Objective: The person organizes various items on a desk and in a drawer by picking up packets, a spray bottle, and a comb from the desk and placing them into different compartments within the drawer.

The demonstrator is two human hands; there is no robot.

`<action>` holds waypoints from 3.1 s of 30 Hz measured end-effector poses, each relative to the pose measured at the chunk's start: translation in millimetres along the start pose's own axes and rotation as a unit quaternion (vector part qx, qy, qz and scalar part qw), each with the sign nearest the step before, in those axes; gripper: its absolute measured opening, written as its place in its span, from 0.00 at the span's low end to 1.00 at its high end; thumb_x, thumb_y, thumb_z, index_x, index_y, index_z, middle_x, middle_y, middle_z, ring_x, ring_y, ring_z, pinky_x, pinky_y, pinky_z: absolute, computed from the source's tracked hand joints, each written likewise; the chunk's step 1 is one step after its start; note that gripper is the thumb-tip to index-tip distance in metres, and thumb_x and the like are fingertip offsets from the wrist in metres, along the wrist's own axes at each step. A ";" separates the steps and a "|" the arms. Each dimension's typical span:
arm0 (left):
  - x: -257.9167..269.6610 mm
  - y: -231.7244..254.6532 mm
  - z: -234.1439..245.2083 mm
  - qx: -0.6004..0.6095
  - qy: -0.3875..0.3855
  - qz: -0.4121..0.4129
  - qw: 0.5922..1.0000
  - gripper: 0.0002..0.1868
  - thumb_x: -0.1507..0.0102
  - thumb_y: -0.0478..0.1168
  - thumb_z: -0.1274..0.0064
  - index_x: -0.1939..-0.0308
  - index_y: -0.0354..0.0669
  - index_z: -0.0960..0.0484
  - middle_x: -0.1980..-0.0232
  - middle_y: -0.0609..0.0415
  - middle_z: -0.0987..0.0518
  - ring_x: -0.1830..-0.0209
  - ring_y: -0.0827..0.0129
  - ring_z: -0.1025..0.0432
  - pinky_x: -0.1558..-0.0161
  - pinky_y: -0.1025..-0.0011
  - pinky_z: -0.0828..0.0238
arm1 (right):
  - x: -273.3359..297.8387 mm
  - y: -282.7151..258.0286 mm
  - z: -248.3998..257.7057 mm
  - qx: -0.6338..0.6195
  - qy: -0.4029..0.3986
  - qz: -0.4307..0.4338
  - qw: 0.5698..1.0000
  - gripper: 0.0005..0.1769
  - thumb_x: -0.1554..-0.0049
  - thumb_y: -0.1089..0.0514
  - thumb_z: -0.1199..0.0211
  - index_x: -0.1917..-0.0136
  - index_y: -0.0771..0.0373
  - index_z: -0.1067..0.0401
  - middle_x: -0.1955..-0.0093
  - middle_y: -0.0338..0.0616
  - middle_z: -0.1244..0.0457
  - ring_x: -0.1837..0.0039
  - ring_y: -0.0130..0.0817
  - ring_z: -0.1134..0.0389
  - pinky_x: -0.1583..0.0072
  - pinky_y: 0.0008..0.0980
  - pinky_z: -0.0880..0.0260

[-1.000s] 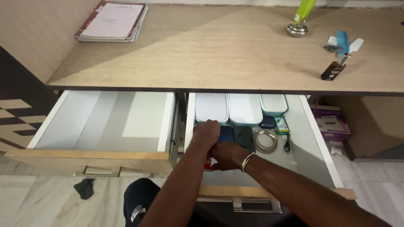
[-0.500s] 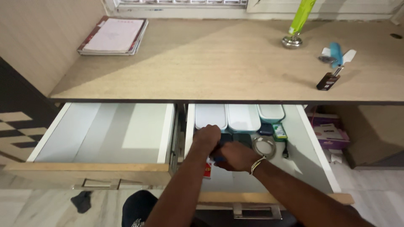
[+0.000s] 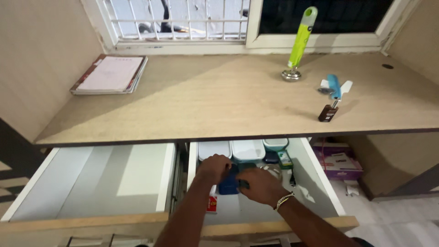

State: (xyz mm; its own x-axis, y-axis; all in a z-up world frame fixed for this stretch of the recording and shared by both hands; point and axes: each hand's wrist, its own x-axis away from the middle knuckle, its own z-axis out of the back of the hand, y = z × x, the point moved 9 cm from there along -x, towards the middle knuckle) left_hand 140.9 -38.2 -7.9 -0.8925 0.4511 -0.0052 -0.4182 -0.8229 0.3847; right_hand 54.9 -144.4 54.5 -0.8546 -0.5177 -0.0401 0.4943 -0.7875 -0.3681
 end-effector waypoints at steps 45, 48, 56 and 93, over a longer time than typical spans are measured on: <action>-89.1 31.4 -10.6 0.046 -0.046 0.079 0.995 0.21 0.39 0.49 0.51 0.45 0.45 0.20 0.47 0.39 0.19 0.44 0.47 0.23 0.40 0.51 0.27 | -63.1 100.4 58.2 -0.111 0.210 -0.058 0.970 0.13 0.54 0.64 0.34 0.52 0.60 0.21 0.54 0.52 0.31 0.48 0.55 0.30 0.47 0.47 0.28; -90.9 37.9 -0.2 0.058 -0.034 0.049 0.997 0.24 0.39 0.51 0.48 0.43 0.44 0.21 0.47 0.37 0.20 0.46 0.46 0.23 0.41 0.51 0.27 | -62.9 100.3 59.9 -0.103 0.190 -0.062 0.974 0.10 0.52 0.64 0.36 0.55 0.61 0.22 0.54 0.53 0.31 0.47 0.55 0.29 0.45 0.47 0.28; -78.0 86.1 53.1 0.032 0.122 -0.073 0.989 0.09 0.36 0.42 0.51 0.61 0.42 0.19 0.60 0.46 0.17 0.57 0.50 0.21 0.53 0.53 0.25 | -36.5 122.4 94.7 -0.038 0.266 -0.148 0.952 0.20 0.52 0.58 0.32 0.44 0.59 0.25 0.42 0.49 0.35 0.36 0.49 0.36 0.35 0.45 0.34; -240.5 100.6 54.7 0.021 0.046 -0.034 0.998 0.36 0.33 0.49 0.54 0.23 0.52 0.48 0.17 0.50 0.54 0.17 0.53 0.61 0.23 0.45 0.69 | -118.3 264.2 126.6 -0.022 0.229 -0.198 0.953 0.33 0.41 0.57 0.43 0.24 0.53 0.47 0.17 0.54 0.60 0.22 0.59 0.50 0.27 0.51 0.44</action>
State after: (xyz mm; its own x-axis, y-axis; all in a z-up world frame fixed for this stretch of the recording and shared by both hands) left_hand 322.7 -210.6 82.5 -0.8748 0.4704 -0.1163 -0.4726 -0.7754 0.4188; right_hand 306.7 -333.6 79.6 -0.9577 0.0252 -0.2866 0.1200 -0.8704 -0.4775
